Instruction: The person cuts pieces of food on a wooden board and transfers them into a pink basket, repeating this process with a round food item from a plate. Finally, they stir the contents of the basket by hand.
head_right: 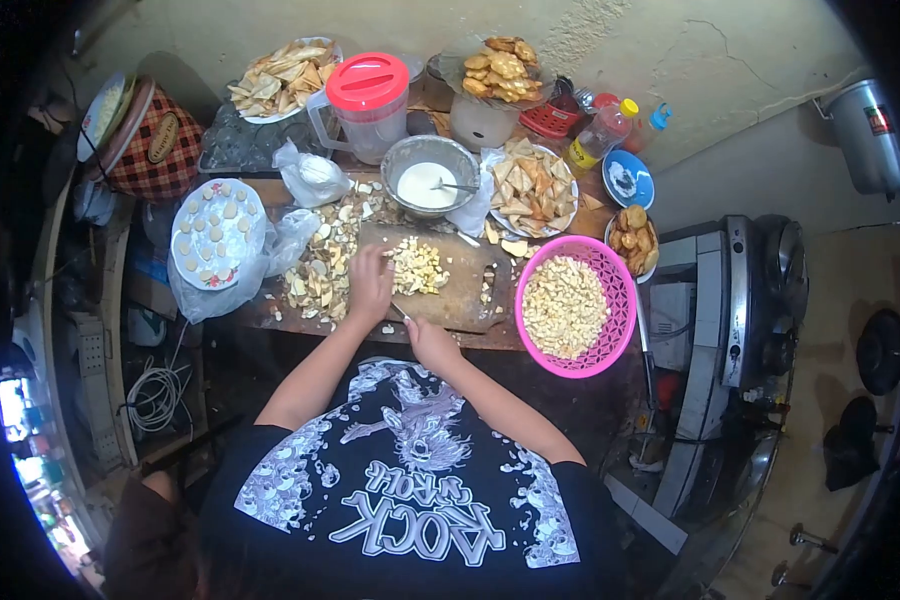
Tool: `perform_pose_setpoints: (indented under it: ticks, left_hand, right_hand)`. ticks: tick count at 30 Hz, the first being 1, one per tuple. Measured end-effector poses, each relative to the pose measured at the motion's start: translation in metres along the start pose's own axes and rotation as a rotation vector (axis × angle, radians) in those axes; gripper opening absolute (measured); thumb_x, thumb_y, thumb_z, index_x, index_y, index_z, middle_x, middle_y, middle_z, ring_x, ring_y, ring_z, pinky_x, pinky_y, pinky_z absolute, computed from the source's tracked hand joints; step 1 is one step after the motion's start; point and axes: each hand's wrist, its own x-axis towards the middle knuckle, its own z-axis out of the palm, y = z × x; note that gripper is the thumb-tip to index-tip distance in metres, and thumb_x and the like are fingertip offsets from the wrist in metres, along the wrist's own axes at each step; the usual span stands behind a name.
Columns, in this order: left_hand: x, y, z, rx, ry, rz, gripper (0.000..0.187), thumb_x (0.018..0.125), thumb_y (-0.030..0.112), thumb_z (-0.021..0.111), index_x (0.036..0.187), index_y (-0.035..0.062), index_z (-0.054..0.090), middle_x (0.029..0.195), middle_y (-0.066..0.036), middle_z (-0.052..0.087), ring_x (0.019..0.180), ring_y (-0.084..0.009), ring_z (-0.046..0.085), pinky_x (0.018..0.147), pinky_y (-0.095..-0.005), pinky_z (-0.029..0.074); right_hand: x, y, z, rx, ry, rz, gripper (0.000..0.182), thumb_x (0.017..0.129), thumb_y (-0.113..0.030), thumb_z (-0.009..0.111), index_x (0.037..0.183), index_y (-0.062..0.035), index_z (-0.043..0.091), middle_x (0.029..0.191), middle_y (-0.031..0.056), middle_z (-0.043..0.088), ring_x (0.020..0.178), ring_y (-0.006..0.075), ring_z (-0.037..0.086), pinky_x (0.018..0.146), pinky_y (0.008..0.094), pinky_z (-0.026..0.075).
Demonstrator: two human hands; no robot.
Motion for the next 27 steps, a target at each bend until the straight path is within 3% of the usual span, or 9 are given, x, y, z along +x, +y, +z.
perform_pose_setpoints:
  ticks: [4,5,9,12,18,21,27]
  left_hand:
    - [-0.019,0.004,-0.007,-0.387,0.183,-0.457,0.026,0.086,0.011,0.056,0.111,0.0026,0.054,0.107,-0.012,0.048,0.099,-0.0232,0.051,0.086,-0.0375,0.041]
    - [-0.023,0.003,-0.011,-0.366,0.193,-0.462,0.027,0.083,0.002,0.056,0.11,0.0014,0.054,0.102,-0.01,0.047,0.086,-0.0172,0.054,0.074,-0.031,0.046]
    - [-0.041,0.0,-0.022,-0.45,0.184,-0.498,0.031,0.079,-0.002,0.057,0.11,0.0001,0.054,0.105,-0.011,0.049,0.07,-0.0149,0.056,0.058,-0.0262,0.049]
    - [-0.05,-0.007,-0.025,-0.403,0.07,-0.454,0.034,0.077,-0.003,0.057,0.111,0.0006,0.054,0.106,-0.012,0.051,0.076,-0.0166,0.057,0.063,-0.028,0.05]
    - [-0.049,-0.009,-0.039,-0.192,-0.187,-0.334,0.041,0.072,0.002,0.061,0.113,0.004,0.055,0.11,-0.013,0.052,0.099,-0.0284,0.054,0.088,-0.0383,0.045]
    - [-0.042,-0.01,-0.039,-0.008,-0.177,-0.141,0.045,0.074,0.01,0.065,0.118,0.0064,0.055,0.117,-0.013,0.051,0.107,-0.0322,0.05,0.095,-0.0415,0.041]
    - [-0.02,-0.001,-0.05,0.097,-0.349,0.034,0.049,0.076,0.019,0.069,0.123,0.0128,0.056,0.122,-0.01,0.051,0.113,-0.0323,0.047,0.095,-0.0413,0.041]
  right_hand:
    - [0.0,-0.006,-0.01,-0.039,-0.03,0.032,0.043,0.098,-0.038,0.04,0.093,0.0008,0.057,0.073,0.0263,0.063,0.071,0.0442,0.062,0.065,0.0528,0.049]
    - [-0.002,-0.01,-0.014,-0.06,-0.027,0.03,0.043,0.098,-0.039,0.04,0.092,0.0007,0.058,0.074,0.0263,0.063,0.071,0.0442,0.062,0.065,0.0527,0.049]
    - [-0.006,-0.012,-0.02,-0.084,-0.005,0.015,0.044,0.098,-0.04,0.041,0.092,0.0002,0.058,0.075,0.0259,0.064,0.072,0.0443,0.062,0.065,0.0523,0.048]
    - [-0.009,-0.008,-0.021,-0.082,-0.031,0.029,0.044,0.098,-0.042,0.041,0.095,-0.0012,0.059,0.077,0.0256,0.064,0.074,0.0435,0.063,0.067,0.0518,0.049]
    - [-0.019,-0.001,-0.029,-0.022,-0.042,0.038,0.045,0.098,-0.043,0.039,0.099,-0.002,0.059,0.079,0.0263,0.064,0.078,0.0441,0.062,0.071,0.0519,0.048]
    - [-0.028,0.001,-0.037,0.065,-0.004,0.038,0.043,0.098,-0.04,0.04,0.099,-0.0021,0.058,0.079,0.0267,0.063,0.078,0.0451,0.061,0.07,0.0527,0.046]
    - [-0.032,0.007,-0.045,0.144,0.106,0.091,0.039,0.098,-0.037,0.04,0.1,-0.003,0.057,0.079,0.0261,0.063,0.078,0.0444,0.061,0.069,0.0526,0.046]
